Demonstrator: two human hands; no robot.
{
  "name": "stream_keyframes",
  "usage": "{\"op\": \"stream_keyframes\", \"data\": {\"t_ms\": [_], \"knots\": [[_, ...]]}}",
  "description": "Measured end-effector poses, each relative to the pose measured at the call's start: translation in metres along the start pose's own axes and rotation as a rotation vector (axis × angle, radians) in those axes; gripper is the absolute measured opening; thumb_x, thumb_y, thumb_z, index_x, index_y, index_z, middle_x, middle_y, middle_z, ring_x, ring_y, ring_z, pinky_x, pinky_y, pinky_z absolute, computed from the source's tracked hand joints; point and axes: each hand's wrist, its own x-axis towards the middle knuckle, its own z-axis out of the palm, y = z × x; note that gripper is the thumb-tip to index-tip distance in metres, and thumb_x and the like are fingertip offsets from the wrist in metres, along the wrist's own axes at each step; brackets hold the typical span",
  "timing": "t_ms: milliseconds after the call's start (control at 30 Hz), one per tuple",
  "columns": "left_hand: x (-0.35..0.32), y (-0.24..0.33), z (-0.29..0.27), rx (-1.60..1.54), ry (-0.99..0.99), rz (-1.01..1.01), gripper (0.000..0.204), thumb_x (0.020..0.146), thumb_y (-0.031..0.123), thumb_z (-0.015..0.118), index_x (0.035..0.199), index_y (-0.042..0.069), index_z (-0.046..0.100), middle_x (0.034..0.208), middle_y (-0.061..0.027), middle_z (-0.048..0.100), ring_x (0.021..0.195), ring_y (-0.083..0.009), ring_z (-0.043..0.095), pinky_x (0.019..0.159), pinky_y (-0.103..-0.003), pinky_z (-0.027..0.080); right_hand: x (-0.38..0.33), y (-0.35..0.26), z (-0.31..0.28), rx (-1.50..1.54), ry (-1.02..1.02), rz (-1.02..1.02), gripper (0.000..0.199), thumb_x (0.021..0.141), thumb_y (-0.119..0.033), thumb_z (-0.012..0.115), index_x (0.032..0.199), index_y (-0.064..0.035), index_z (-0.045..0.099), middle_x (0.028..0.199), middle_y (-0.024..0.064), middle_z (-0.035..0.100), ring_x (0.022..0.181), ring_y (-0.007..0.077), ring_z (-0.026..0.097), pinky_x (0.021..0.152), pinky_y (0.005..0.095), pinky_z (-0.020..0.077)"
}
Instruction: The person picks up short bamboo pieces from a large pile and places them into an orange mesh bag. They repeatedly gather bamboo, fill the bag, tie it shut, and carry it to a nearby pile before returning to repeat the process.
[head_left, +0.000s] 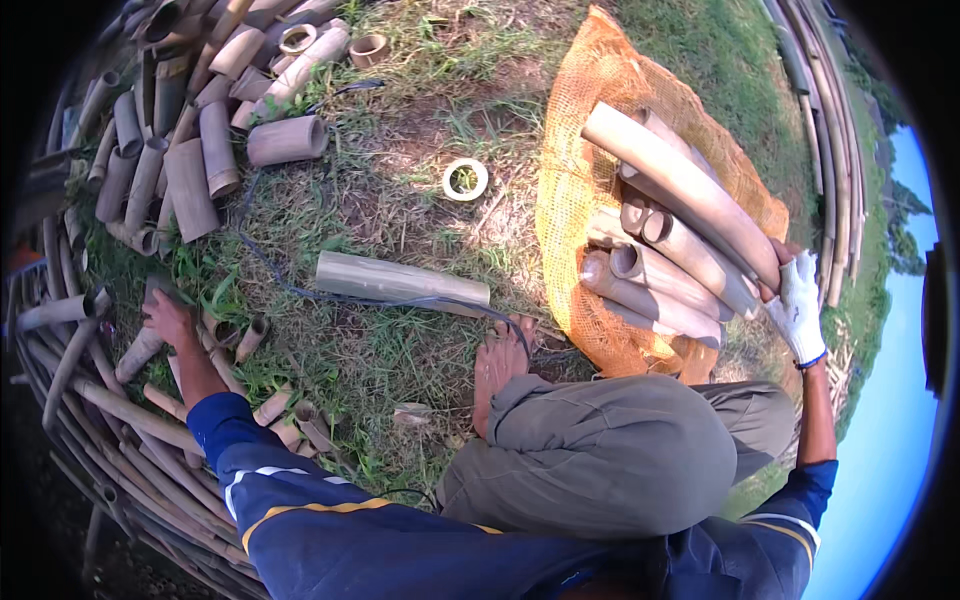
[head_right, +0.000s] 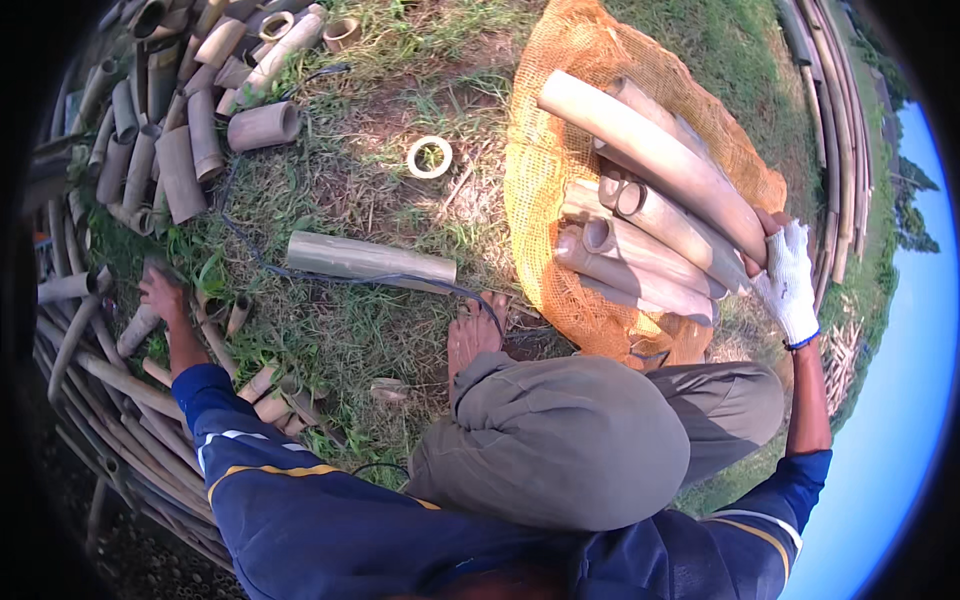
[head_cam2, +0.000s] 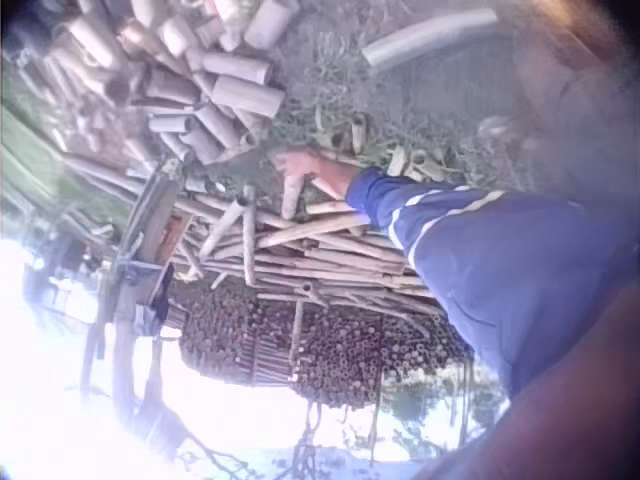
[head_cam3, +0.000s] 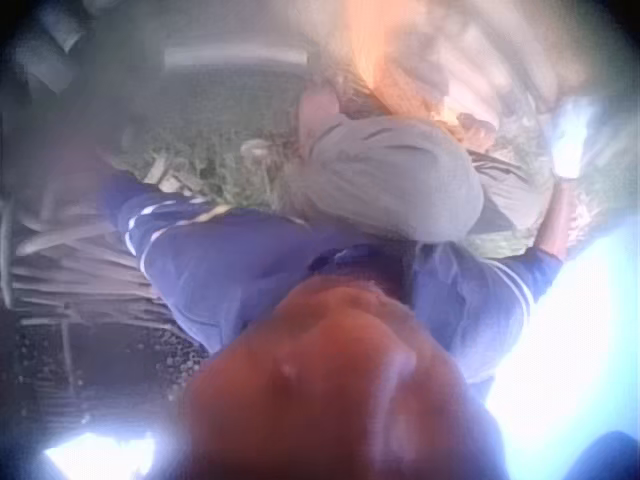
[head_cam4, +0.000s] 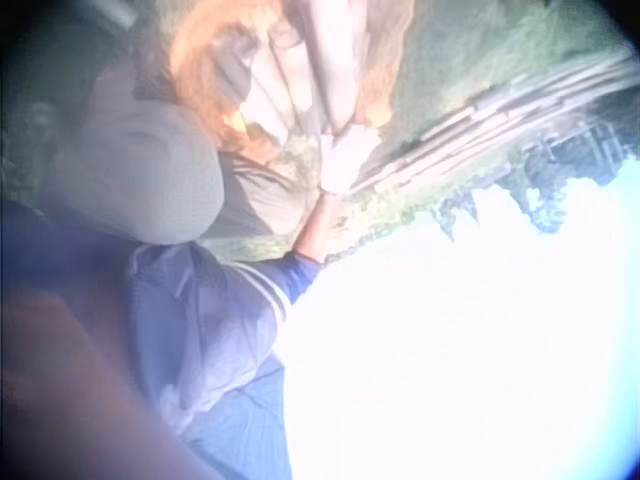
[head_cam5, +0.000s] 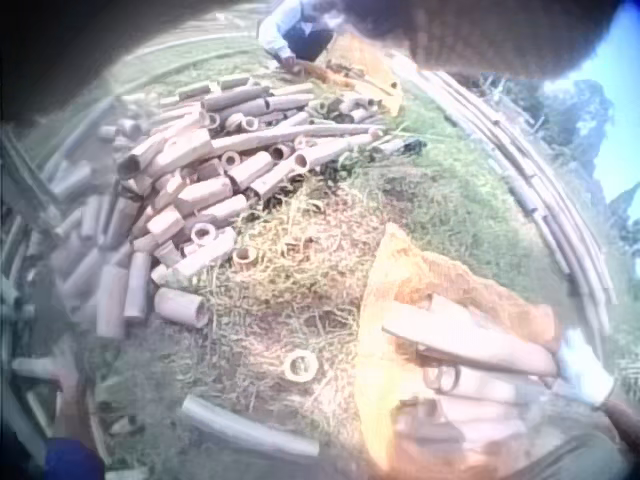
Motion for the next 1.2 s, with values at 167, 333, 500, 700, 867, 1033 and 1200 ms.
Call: {"op": "stream_keyframes", "data": {"t_ms": [167,333,500,700,867,1033,1200], "knots": [[-0.034,0.032,-0.015,0.079,-0.156,0.019,0.097,0.075,0.050,0.087,0.152,0.011,0.043,0.137,-0.0262,0.051,0.121,-0.0535,0.057,0.099,-0.067,0.048,-0.086,0.037,-0.009,0.114,-0.128,0.147,0.068,0.084,-0.013,0.079,0.147,-0.0063,0.056,0.133,0.0194,0.060,0.123,0.0419,0.056,0.109,0.0505,0.0455],[-0.062,-0.007,-0.089,-0.024,0.128,-0.043,0.092,0.075,0.054,0.085,0.147,0.006,0.053,0.136,-0.0222,0.056,0.120,-0.0480,0.062,0.091,-0.062,0.057,-0.137,0.035,0.061,0.132,-0.104,0.113,0.069,0.091,-0.032,0.074,0.152,-0.0075,0.055,0.140,0.0211,0.056,0.135,0.0414,0.052,0.117,0.0509,0.0425],[-0.098,0.031,-0.222,-0.386,0.361,0.280,0.086,0.078,0.053,0.080,0.144,0.002,0.056,0.135,-0.0230,0.059,0.122,-0.0439,0.064,0.096,-0.060,0.057,-0.117,0.042,0.095,0.260,-0.120,0.288,0.065,0.097,-0.037,0.066,0.155,-0.0095,0.052,0.139,0.0218,0.055,0.131,0.0421,0.054,0.113,0.0549,0.0432],[-0.131,0.190,-0.395,-0.960,0.248,0.682,0.086,0.080,0.052,0.078,0.145,0.001,0.056,0.135,-0.0230,0.060,0.124,-0.0423,0.063,0.100,-0.058,0.054,-0.117,0.085,0.112,0.010,-0.021,0.284,0.066,0.093,-0.030,0.074,0.151,-0.0071,0.054,0.128,0.0188,0.058,0.120,0.0397,0.056,0.105,0.0509,0.0450],[-0.164,0.318,-0.543,-1.273,0.151,1.111,0.086,0.081,0.052,0.077,0.146,0.000,0.055,0.136,-0.0231,0.060,0.125,-0.0409,0.063,0.104,-0.057,0.052,-0.099,0.071,0.102,0.122,-0.056,0.366,0.078,0.089,-0.033,0.079,0.157,-0.0077,0.050,0.142,0.0229,0.057,0.134,0.0410,0.052,0.114,0.0528,0.0427],[-0.203,0.411,-0.656,-1.574,-0.056,1.362,0.086,0.082,0.051,0.075,0.147,-0.001,0.055,0.136,-0.0232,0.060,0.127,-0.0396,0.063,0.108,-0.056,0.050,-0.078,0.031,0.076,0.449,0.402,0.074,0.086,0.091,-0.045,0.081,0.162,-0.0107,0.046,0.149,0.0174,0.056,0.141,0.0373,0.050,0.115,0.0537,0.0436],[-0.219,0.414,-0.731,-1.951,-0.095,1.288,0.086,0.084,0.051,0.074,0.147,-0.003,0.055,0.137,-0.0232,0.061,0.128,-0.0382,0.063,0.112,-0.055,0.048,-0.019,-0.022,0.008,0.457,0.886,-0.177,0.080,0.096,-0.056,0.069,0.164,-0.0194,0.047,0.159,0.0125,0.049,0.153,0.0380,0.042,0.118,0.0628,0.0397]]}}
